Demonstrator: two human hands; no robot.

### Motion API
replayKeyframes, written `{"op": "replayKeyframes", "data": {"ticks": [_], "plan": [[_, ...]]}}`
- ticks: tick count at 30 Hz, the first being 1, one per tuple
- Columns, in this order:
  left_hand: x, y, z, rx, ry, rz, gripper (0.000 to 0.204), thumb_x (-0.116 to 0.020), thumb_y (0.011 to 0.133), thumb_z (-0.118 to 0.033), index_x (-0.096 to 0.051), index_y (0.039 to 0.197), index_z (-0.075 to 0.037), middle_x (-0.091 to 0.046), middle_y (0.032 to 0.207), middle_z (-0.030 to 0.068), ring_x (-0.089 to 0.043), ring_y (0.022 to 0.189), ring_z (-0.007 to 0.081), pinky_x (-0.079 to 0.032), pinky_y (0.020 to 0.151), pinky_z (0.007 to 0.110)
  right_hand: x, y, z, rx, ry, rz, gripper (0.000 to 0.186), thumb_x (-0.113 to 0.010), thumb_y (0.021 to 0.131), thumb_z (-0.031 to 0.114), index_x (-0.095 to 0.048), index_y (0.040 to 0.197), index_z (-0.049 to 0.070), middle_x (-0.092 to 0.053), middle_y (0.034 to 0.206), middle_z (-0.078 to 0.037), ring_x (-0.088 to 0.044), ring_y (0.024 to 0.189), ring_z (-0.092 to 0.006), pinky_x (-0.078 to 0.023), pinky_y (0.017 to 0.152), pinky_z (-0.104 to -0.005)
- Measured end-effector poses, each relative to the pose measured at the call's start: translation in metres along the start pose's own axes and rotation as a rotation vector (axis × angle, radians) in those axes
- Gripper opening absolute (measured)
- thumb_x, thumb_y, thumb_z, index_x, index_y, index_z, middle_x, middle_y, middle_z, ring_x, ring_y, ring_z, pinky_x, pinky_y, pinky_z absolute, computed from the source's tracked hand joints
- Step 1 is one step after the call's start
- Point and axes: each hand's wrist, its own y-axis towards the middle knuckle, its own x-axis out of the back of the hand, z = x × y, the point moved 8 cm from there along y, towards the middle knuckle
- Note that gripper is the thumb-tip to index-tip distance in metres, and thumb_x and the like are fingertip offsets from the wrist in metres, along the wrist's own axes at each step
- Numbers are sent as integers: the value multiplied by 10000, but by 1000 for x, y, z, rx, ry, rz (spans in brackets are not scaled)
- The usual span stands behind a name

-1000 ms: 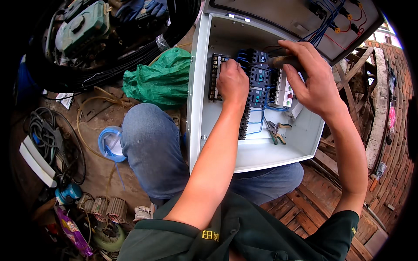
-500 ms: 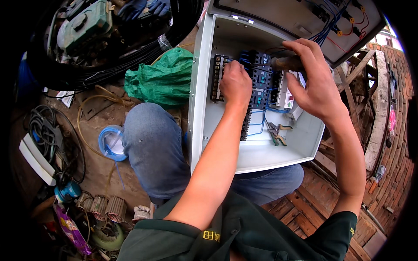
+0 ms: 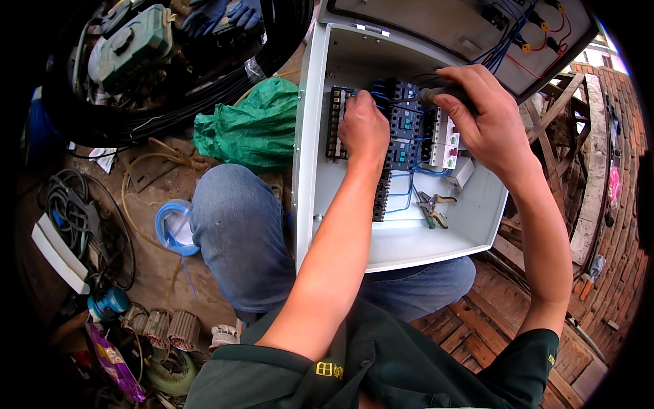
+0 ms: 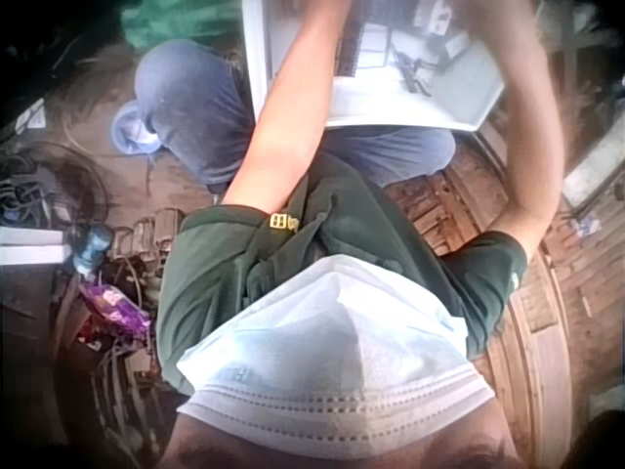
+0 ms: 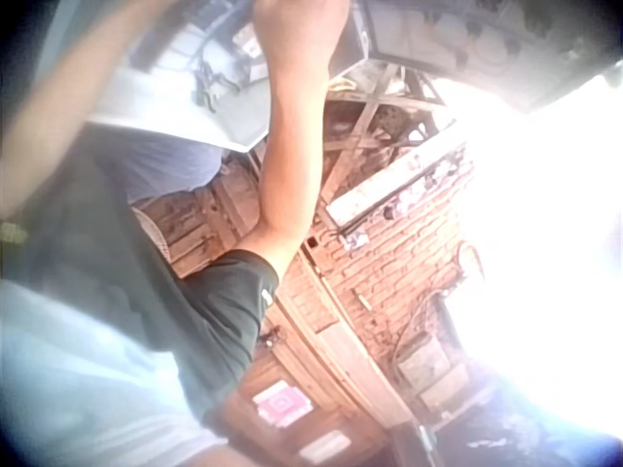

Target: The person is wiring an electrical panel. They use a screwdriver to tighten connections on circuit breakers and a wire stripper to cut and strip blue wires, then insert the wires into terminals.

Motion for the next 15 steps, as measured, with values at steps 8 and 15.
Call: {"op": "replayKeyframes", "data": {"ticks": [8,15], "plan": [[-1,0,3,8,-11,6,96,-658,898,-145,-601,873,-72,-673,917,121,-650,836,415,-505,705,527,3,1,12,32,52,-66,280,-679,891,74,-652,1169,46,-626,1092,-152,-644,940,-348,-525,808,-399],[-1,0,4,11,-49,2,114,-666,901,-151,-613,859,-60,-689,881,128,-654,830,405,-506,700,502,-1,2,2,-50,56,19,204,-698,890,93,-675,1084,34,-639,1007,-153,-645,900,-344,-520,778,-394]]}}
